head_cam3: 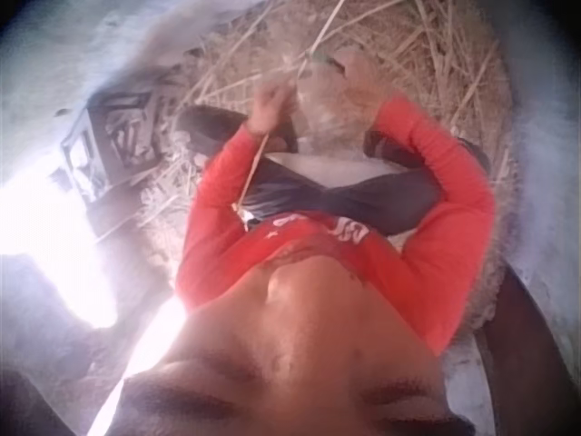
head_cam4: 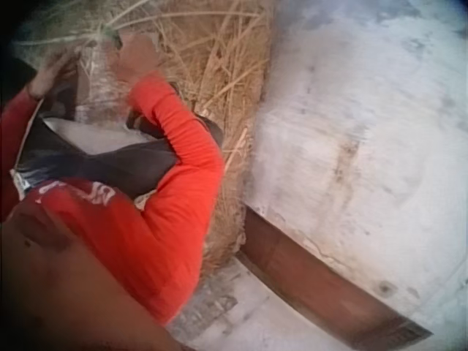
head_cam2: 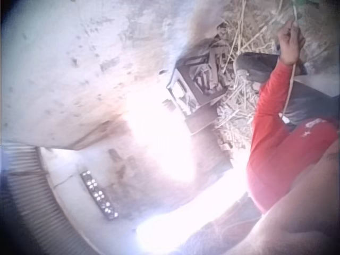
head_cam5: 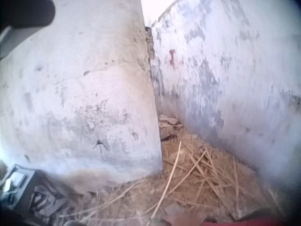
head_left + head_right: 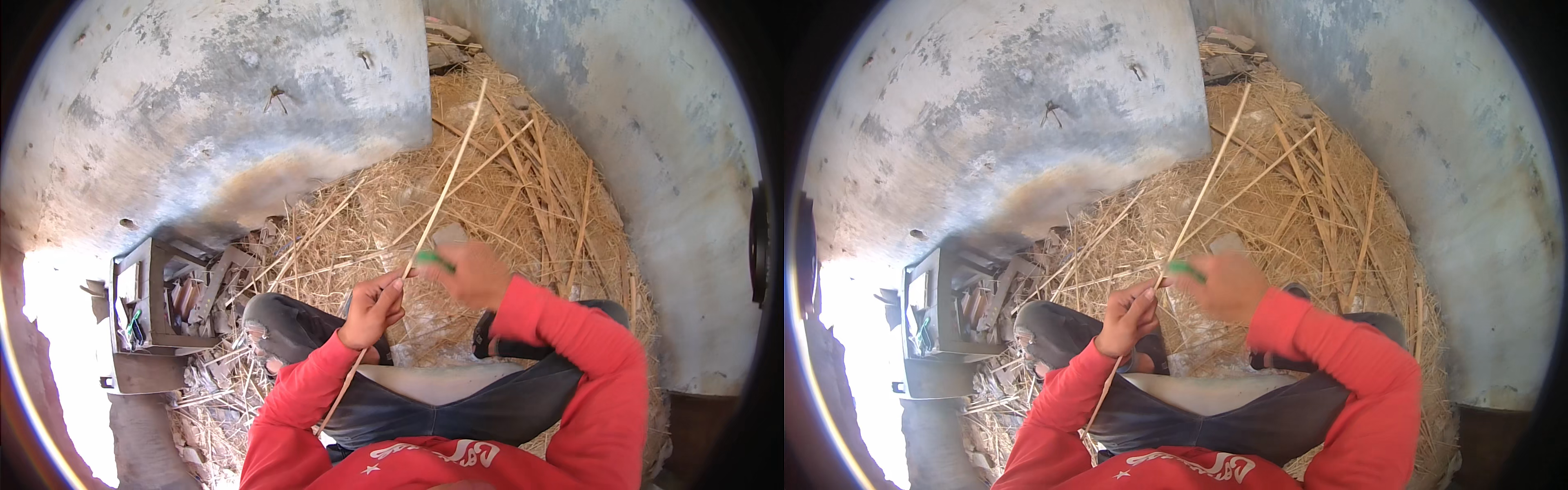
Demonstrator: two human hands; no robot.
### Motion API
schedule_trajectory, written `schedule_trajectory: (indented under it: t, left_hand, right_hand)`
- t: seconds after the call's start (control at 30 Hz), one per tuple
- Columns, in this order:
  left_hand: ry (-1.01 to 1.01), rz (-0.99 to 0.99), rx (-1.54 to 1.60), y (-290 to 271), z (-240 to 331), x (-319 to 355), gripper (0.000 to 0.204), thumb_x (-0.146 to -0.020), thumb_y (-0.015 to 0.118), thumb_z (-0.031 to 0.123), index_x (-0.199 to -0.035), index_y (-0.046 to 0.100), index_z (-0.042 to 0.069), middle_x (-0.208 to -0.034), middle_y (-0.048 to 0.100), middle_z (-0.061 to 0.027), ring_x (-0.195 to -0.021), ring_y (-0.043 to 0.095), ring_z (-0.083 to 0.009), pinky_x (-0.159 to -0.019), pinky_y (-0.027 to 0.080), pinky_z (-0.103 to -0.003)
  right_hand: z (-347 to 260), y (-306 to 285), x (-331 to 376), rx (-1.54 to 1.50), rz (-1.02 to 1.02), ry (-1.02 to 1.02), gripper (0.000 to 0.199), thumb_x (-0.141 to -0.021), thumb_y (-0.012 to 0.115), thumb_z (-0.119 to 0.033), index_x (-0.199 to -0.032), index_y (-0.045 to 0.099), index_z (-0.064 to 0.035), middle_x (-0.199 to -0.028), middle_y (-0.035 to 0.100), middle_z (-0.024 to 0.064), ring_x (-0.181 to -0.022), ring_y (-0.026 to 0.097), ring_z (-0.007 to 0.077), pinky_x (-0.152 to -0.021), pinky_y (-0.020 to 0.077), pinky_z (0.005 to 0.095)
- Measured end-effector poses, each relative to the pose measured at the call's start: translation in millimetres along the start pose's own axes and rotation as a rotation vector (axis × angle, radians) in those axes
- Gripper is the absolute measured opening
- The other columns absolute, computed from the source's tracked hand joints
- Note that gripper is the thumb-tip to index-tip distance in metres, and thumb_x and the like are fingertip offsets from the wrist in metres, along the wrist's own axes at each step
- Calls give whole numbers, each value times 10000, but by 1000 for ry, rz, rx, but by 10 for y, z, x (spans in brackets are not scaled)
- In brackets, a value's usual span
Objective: The person strips thin bamboo strips with a utility knife by hand. They repeatedly pull the blade along the length of the strips to shave off material while sitting in a workspace.
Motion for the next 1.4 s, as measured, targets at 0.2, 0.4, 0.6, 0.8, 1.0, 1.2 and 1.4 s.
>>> schedule_trajectory:
  t: [0.2, 0.4, 0.6, 0.8, 1.0, 1.2, 1.4]
  left_hand:
    - [-68, -36, 92, 30, -82, -8, 385, -1105, 437, 167, -1415, 519, -47, -637, 272, 74, -506, 214, -35, -468, 226, -219]
    - [-62, -8, 168, -3, -69, -36, 410, -1109, 426, 185, -1442, 489, -45, -643, 257, 71, -513, 198, -41, -472, 221, -221]
    - [-106, -34, 131, 42, -132, 20, 414, -1109, 424, 202, -1425, 501, -54, -644, 245, 75, -516, 189, -41, -471, 214, -221]
    - [-63, -26, 141, -18, -93, -18, 413, -1106, 434, 207, -1403, 513, -68, -635, 245, 78, -508, 187, -40, -461, 202, -225]
    - [-125, -100, 128, 67, -114, 59, 403, -1111, 425, 199, -1412, 508, -56, -628, 250, 70, -507, 181, -45, -465, 210, -229]
    - [-30, -44, 127, -49, -102, -6, 413, -1108, 430, 178, -1434, 486, -71, -632, 261, 61, -503, 204, -46, -467, 220, -235]
    - [-44, -76, -40, -35, -137, 69, 400, -1106, 439, 196, -1395, 532, -65, -607, 290, 68, -494, 250, -38, -471, 237, -230]
  right_hand:
    - [615, -532, -339, -112, 104, 165, 476, -995, 579, -463, -1085, 743, -25, -615, 608, 180, -568, 633, 329, -562, 471, 438]
    - [-45, 105, 6, -146, -63, -3, 484, -995, 582, -468, -1033, 748, -15, -611, 600, 178, -552, 602, 280, -553, 448, 420]
    - [591, -393, -330, -126, 104, 132, 446, -987, 596, -465, -987, 742, -43, -624, 602, 182, -563, 608, 296, -569, 456, 435]
    - [5, 87, 26, -51, 49, -69, 457, -1005, 577, -448, -909, 717, -25, -612, 596, 168, -544, 587, 283, -563, 452, 433]
    - [759, -664, -380, -116, 151, 309, 462, -1005, 564, -484, -1025, 730, -53, -645, 627, 193, -581, 633, 341, -587, 485, 458]
    - [97, 22, -49, 189, -60, -56, 550, -1008, 507, -554, -1204, 738, -95, -769, 689, 242, -695, 686, 360, -667, 535, 471]
    - [777, -502, -362, -6, 301, 70, 579, -991, 548, -574, -1112, 745, -42, -567, 517, 110, -514, 526, 256, -550, 432, 411]
Point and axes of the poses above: each hand's wrist, its own x-axis away from the middle knuckle, its own y-axis out of the palm, z = x × y, the point moved 7 cm from there along -x, towards the middle knuckle
